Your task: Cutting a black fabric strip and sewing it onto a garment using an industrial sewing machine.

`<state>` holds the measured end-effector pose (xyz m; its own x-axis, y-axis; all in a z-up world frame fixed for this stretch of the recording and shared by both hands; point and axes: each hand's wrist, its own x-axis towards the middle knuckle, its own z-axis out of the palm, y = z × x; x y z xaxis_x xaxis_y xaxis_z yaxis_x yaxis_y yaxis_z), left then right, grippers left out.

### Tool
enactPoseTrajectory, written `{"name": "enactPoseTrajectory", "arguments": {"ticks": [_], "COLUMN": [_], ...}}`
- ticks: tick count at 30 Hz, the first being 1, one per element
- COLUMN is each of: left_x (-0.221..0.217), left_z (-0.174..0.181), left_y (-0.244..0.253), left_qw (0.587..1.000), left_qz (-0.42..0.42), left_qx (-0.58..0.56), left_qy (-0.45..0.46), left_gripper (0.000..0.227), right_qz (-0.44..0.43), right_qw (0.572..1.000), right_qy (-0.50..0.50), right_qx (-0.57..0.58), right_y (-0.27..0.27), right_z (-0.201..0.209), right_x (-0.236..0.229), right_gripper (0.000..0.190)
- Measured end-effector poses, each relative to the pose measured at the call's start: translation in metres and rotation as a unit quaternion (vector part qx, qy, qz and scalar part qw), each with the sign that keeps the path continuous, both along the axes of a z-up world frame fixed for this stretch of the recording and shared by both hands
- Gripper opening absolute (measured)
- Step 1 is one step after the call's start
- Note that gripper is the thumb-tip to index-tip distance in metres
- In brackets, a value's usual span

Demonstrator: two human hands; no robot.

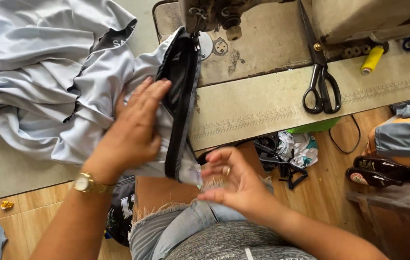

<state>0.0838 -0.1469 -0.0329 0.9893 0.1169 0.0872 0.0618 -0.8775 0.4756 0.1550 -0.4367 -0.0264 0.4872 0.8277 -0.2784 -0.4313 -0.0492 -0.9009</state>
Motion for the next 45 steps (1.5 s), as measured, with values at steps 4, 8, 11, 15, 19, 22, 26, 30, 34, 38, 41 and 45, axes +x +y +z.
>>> {"name": "enactPoseTrajectory", "arguments": {"ticks": [4,8,11,15,19,22,26,30,34,38,41,45], "left_x": [-0.007,-0.002,0.013,0.026,0.034,0.031,0.031,0.024,0.024,0.016,0.021,0.037], "left_z": [0.022,0.023,0.026,-0.001,0.002,0.010,-0.033,-0.025,-0.027,0.008,-0.004,-0.004], "left_y": [0.031,0.033,0.009,0.006,0.012,0.005,0.005,-0.011,-0.018,-0.037,-0.030,-0.034], "left_qw": [0.995,0.996,0.985,0.985,0.986,0.987,0.982,0.975,0.954,0.937,0.953,0.967], "left_qz": [-0.054,-0.047,-0.081,-0.119,-0.148,-0.147,-0.106,-0.096,-0.047,-0.123,-0.045,-0.034], "left_qx": [-0.065,0.070,0.094,0.077,0.019,0.004,0.039,0.024,-0.152,-0.264,-0.192,-0.101], "left_qy": [0.052,0.032,-0.120,-0.099,-0.069,-0.063,-0.151,-0.200,-0.256,-0.194,-0.230,-0.232], "left_gripper": [0.108,0.085,0.046,0.043,0.064,0.054,0.025,0.006,0.012,0.023,0.037,0.042], "right_qz": [0.165,0.178,0.129,0.400,0.468,0.386,0.239,0.105,-0.033,-0.070,-0.115,-0.074], "right_qw": [0.929,0.650,0.679,0.717,0.778,0.803,0.802,0.785,0.778,0.882,0.855,0.802], "right_qy": [-0.244,-0.626,-0.632,-0.234,-0.408,-0.454,-0.511,-0.611,-0.617,-0.461,-0.505,-0.589], "right_qx": [-0.223,-0.392,-0.349,-0.521,-0.100,0.002,0.199,0.012,-0.114,-0.070,0.018,0.065], "right_y": [-0.018,-0.029,-0.026,0.044,0.033,0.034,0.042,0.036,0.040,0.053,0.061,0.065], "right_z": [-0.114,-0.238,-0.239,0.017,0.058,0.070,0.077,0.015,-0.018,-0.024,0.001,0.013], "right_x": [0.012,0.065,0.076,0.018,-0.009,-0.012,-0.014,0.024,0.054,0.059,0.044,0.019], "right_gripper": [0.070,0.073,0.019,0.060,0.034,0.029,0.021,0.004,0.055,0.063,0.017,0.024]}}
